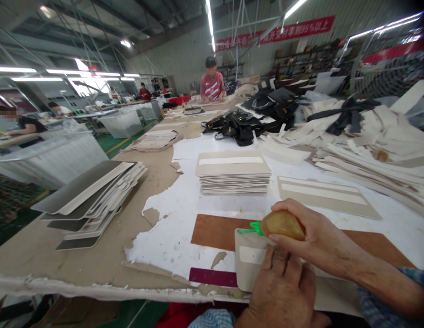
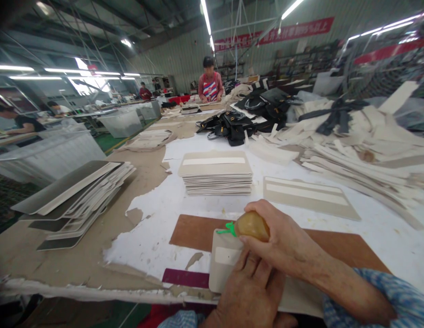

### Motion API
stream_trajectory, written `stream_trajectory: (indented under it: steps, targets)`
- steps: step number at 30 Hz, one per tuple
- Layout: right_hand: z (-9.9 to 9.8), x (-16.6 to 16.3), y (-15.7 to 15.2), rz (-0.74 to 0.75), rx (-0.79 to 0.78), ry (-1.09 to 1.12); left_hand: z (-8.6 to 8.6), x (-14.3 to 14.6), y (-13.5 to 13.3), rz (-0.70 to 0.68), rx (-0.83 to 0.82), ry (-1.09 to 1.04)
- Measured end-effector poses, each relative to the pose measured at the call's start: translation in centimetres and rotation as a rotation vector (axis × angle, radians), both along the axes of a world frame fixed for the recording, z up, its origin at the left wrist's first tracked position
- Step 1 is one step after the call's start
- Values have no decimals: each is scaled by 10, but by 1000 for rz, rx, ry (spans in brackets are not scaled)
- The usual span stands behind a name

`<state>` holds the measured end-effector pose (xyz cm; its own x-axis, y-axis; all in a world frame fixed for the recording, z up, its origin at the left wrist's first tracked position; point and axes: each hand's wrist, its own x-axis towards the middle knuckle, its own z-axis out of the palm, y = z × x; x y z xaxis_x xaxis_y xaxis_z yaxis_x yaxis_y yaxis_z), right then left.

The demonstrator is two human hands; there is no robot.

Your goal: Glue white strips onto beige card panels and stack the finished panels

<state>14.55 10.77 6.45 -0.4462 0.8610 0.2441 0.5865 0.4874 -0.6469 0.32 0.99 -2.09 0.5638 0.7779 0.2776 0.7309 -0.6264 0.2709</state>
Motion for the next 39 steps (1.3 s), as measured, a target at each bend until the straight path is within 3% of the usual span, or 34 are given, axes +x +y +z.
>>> stream_trajectory:
  steps: [19, 39]
  targets:
    - [32, -13, 12, 200, 163, -173, 7, 2, -2, 29, -85, 31]
    - [39, 7, 11, 91, 141, -241, 16, 3, -3, 56, -164, 16]
